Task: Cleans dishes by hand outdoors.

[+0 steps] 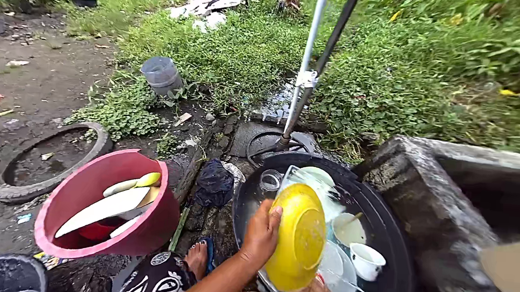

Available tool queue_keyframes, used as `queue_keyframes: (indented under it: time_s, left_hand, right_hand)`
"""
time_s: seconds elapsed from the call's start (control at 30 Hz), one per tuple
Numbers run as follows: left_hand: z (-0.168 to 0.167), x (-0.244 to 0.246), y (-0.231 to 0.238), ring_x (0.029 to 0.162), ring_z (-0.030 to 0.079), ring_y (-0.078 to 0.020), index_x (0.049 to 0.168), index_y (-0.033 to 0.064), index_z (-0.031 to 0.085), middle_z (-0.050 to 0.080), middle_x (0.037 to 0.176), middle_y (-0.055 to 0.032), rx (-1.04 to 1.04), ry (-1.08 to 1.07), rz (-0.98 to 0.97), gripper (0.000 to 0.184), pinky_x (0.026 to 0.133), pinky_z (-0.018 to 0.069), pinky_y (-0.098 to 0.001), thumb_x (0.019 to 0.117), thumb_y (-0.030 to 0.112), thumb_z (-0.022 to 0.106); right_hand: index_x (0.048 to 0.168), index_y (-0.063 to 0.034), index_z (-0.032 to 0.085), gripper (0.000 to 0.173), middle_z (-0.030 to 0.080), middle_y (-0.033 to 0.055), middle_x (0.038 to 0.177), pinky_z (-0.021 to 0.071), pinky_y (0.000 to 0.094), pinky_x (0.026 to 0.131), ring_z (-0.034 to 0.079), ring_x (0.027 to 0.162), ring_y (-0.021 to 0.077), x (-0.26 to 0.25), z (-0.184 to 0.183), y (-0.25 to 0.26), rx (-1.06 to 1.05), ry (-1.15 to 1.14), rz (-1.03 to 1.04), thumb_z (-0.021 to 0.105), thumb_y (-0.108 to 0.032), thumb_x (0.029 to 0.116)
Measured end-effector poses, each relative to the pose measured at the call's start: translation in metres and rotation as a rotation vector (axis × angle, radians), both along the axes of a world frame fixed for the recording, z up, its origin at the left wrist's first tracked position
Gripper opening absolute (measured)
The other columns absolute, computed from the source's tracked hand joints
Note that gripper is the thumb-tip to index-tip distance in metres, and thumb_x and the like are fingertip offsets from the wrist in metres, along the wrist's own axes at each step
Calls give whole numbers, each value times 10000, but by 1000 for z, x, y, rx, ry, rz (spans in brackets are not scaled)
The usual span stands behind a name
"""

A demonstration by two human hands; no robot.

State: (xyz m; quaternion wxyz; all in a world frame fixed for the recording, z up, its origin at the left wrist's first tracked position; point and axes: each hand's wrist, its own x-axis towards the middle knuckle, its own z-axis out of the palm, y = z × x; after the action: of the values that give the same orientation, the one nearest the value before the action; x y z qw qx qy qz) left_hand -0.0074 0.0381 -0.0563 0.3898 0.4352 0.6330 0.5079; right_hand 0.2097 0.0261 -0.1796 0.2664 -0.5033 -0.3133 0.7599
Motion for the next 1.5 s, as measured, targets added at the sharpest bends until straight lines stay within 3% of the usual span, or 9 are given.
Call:
queue_keyframes:
  time_s: [0.1,0.23,0.33,0.4,0.67,0.9,1.13,1.27,1.5]
  left_hand:
    - [-15,9,3,865,689,-197,1229,14,589,672,965,-139,-70,-67,-39,323,815,573,-385,1115,241,389]
    - [-26,18,9,904,706,-219,1380,30,507,678,1060,-169,-149,-104,-115,337,828,587,-398,1102,202,428]
    - [-27,20,14,1131,652,-303,1580,88,278,577,1344,-244,-259,-29,-202,605,950,544,-440,1041,146,549]
    - [-30,20,15,1296,541,-369,1615,93,212,416,1514,-283,-296,37,-251,726,1037,481,-475,1006,165,600]
    - [-32,23,18,1276,561,-364,1606,90,240,392,1530,-281,-288,123,-266,749,998,510,-468,968,200,616]
    - [-26,28,25,1232,593,-330,1610,104,233,387,1543,-260,-354,158,-330,717,978,517,-441,999,192,596]
    - [-22,37,26,1288,571,-333,1612,101,237,397,1551,-248,-334,169,-396,707,1022,503,-443,1012,177,604]
    - [-27,39,27,1310,549,-361,1610,95,251,402,1549,-251,-320,211,-429,710,1048,482,-480,1006,180,616]
    - [-23,42,26,1309,556,-348,1615,110,238,362,1586,-229,-361,247,-467,718,1048,485,-465,1015,186,624]
  right_hand:
    - [1399,-82,479,568,712,110,1153,609,405,849,715,1025,210,12,-2,36,-3,241,-336,173,-464,1110]
    - [1399,-26,466,419,682,156,1146,601,421,868,701,1017,227,9,-9,47,65,214,-558,281,-286,1128]
    - [1431,-35,411,399,656,154,1166,596,426,867,687,1026,219,27,-38,47,107,219,-709,284,-260,1127]
    - [1475,-46,368,421,622,166,1229,578,444,895,662,1071,227,48,-58,46,111,188,-805,282,-268,1127]
    - [1518,-54,336,455,481,190,1437,467,474,1032,530,1253,262,106,-91,69,102,31,-1150,289,-284,1128]
    - [1540,-54,292,470,435,188,1475,449,466,1056,502,1284,251,124,-85,72,168,18,-1187,271,-282,1130]
    - [1469,-5,351,447,516,166,1319,498,372,962,560,1137,184,147,-83,51,190,-118,-1091,258,-275,1125]
    - [1531,-18,327,478,436,200,1507,413,450,1098,482,1326,264,153,-77,34,109,-197,-1098,335,-268,1124]
    - [1417,24,496,385,554,224,1394,456,473,1058,550,1262,294,160,-64,23,15,-406,-827,452,-181,1095]
